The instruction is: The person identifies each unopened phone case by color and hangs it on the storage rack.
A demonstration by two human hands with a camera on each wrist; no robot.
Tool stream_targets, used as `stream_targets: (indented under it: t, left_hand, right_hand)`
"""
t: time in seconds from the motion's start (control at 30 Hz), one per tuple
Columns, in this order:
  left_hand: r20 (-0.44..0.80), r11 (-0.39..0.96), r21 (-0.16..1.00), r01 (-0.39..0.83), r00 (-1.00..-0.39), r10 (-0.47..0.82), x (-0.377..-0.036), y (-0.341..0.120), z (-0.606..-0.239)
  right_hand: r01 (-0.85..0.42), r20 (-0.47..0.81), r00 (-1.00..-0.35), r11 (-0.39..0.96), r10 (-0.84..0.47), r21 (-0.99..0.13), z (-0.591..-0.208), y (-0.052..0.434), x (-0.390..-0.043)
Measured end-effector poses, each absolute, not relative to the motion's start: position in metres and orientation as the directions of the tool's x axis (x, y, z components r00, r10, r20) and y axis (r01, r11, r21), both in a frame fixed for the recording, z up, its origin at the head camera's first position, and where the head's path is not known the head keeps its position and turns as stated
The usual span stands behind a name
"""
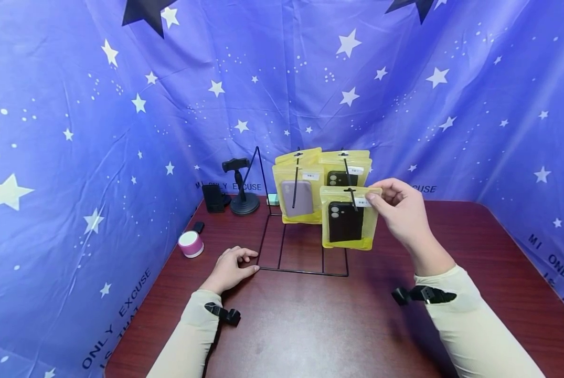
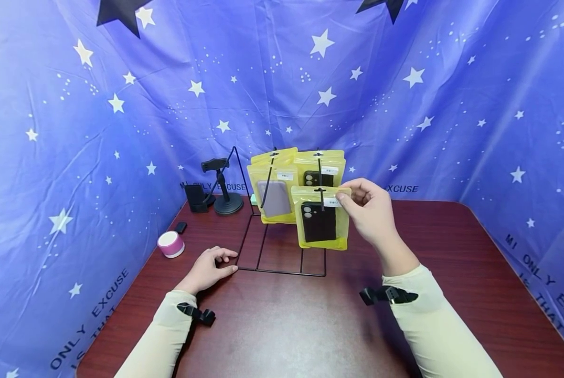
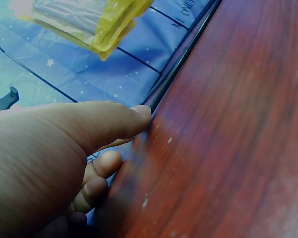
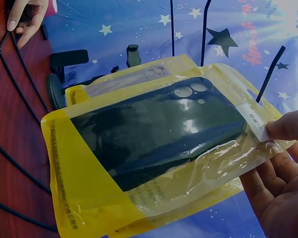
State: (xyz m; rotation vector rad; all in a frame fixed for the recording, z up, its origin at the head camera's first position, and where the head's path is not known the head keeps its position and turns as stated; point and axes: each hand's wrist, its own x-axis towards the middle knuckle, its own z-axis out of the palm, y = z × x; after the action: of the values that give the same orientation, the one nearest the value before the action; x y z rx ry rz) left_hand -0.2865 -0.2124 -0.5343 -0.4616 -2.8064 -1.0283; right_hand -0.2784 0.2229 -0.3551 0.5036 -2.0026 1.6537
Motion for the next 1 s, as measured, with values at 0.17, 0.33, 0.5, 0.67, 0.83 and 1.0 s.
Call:
stream_targets:
  t: [0.17,0.33,0.5,0.67,0.83,1.0]
  left_hand:
    - [0.212,0.720,0.613,0.324,-0.946,0.245,-0.286,-0.212,-0.533]
    - [0.213,0.720,0.613,0.325,-0.946,0.245,-0.285,-0.212,-0.533]
    - [0.211,0.719,0.615,0.322,-0.947,0.244,-0.285,-0.212,-0.533]
    - [0.209,0.718,0.617,0.323,-0.946,0.246,-0.285,-0.212,-0.532]
    - [0.204,0.722,0.613,0.321,-0.947,0.248,-0.285,-0.212,-0.532]
    - [0.209,0.719,0.614,0.326,-0.945,0.250,-0.285,-0.212,-0.532]
  right_hand:
    - [-0.564,0.582,-0.812,0.193,0.045,-0.803,-0.355,0.221,-0.289]
    - [-0.553,0.569,-0.819,0.163,0.071,-0.817,-0.356,0.220,-0.302]
    - [-0.537,0.555,-0.826,0.164,0.099,-0.827,-0.356,0.220,-0.312]
    - [-0.539,0.553,-0.826,0.136,0.108,-0.832,-0.352,0.218,-0.320]
    - [-0.526,0.538,-0.835,0.115,0.121,-0.843,-0.342,0.212,-0.320]
    - [-0.518,0.530,-0.835,0.113,0.147,-0.848,-0.341,0.211,-0.327]
